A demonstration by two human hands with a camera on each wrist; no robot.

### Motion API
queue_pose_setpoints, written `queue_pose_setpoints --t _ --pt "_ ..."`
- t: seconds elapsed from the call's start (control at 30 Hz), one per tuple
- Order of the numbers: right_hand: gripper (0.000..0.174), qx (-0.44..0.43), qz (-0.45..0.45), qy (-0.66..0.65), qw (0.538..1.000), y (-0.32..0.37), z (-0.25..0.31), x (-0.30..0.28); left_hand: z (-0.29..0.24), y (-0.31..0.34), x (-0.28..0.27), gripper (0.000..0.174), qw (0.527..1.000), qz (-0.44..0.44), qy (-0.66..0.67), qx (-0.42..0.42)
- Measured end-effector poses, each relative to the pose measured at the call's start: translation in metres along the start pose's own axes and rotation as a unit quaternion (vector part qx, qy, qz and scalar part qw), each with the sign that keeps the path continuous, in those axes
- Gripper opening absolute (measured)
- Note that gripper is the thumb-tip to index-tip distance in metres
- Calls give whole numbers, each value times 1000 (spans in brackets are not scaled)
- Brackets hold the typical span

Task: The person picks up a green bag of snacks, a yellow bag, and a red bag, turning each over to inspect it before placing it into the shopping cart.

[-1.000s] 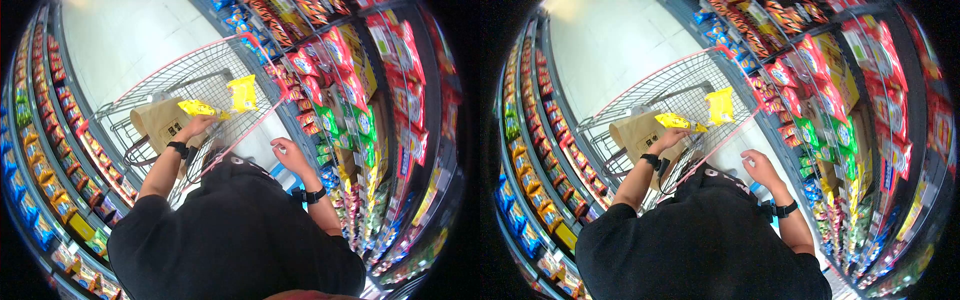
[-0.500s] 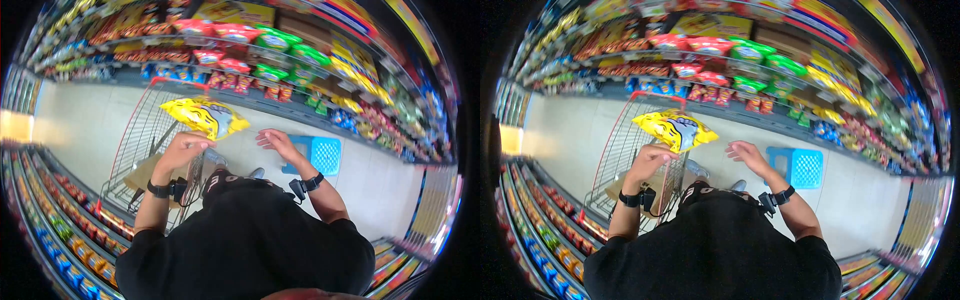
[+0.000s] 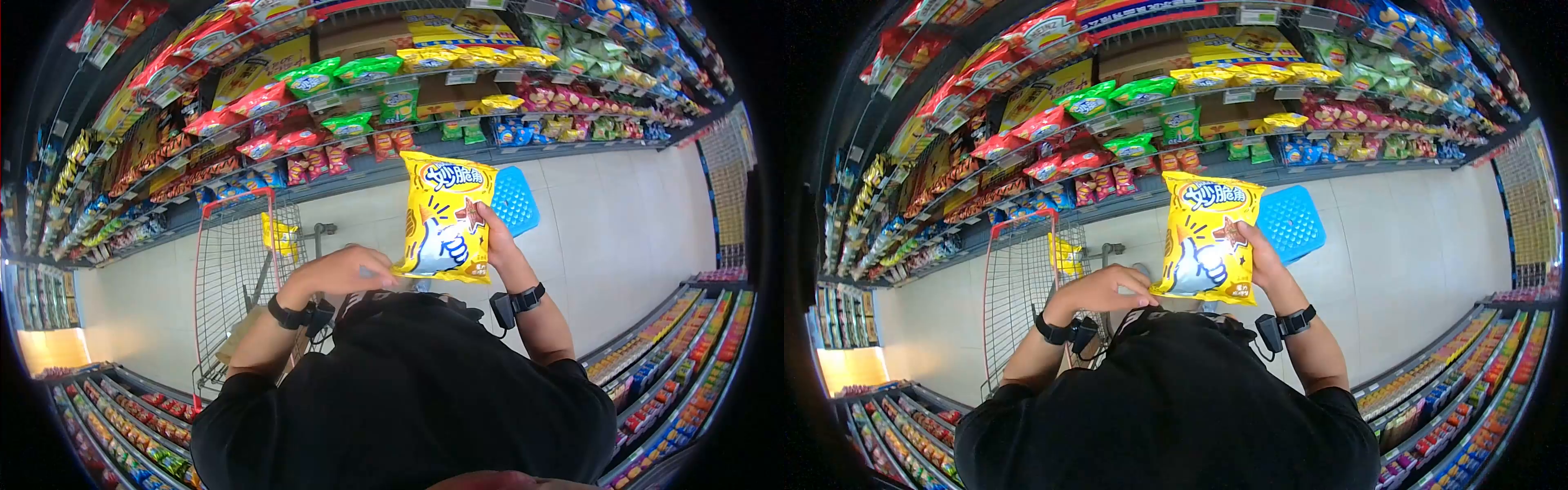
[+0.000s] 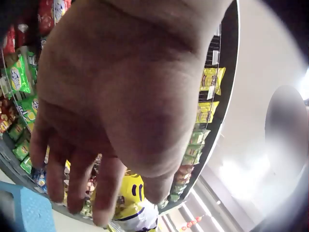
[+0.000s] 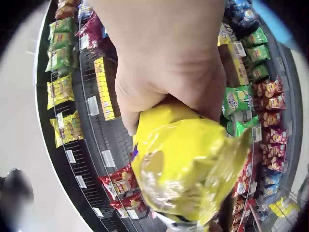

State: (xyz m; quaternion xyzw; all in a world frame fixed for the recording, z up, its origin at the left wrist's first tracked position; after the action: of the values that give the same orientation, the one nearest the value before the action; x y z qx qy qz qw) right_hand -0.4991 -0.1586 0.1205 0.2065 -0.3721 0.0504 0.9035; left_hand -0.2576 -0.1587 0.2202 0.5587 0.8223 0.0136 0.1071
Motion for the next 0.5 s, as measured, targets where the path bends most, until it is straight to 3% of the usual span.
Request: queue_pose_setpoints --t 0.1,0.13,0.23,0.33,0.43,0.5 --pt "55 -70 -2 89 994 13 22 12 36 -11 -14 23 993 -40 -27 -110" --pt "56 -85 -6 111 990 14 25 13 47 -18 -20 31 990 -45 -49 -127" --pt "58 -109 -6 128 986 17 31 34 44 -39 -34 48 961 -251 116 19" --pt "61 -112 -2 183 977 13 26 56 11 -53 -44 57 936 -278 180 119" --pt "60 -135 -30 178 974 2 23 67 18 -59 -54 51 906 -303 295 24" --pt "57 -157 -22 176 972 -5 25 78 17 -57 -67 50 898 -318 303 27"
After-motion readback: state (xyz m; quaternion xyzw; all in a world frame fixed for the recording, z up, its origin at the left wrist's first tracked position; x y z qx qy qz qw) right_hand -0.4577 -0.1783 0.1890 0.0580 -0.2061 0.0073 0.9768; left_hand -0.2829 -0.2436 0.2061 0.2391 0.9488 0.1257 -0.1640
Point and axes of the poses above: each hand's wrist, its own y-axis away from the middle knuckle, its own x-axis out of the palm, z = x × y, the point moved 6 cm from there along -y, towards the middle knuckle, and after that the axes turned 6 degrees about y, right-handed, at the moved point
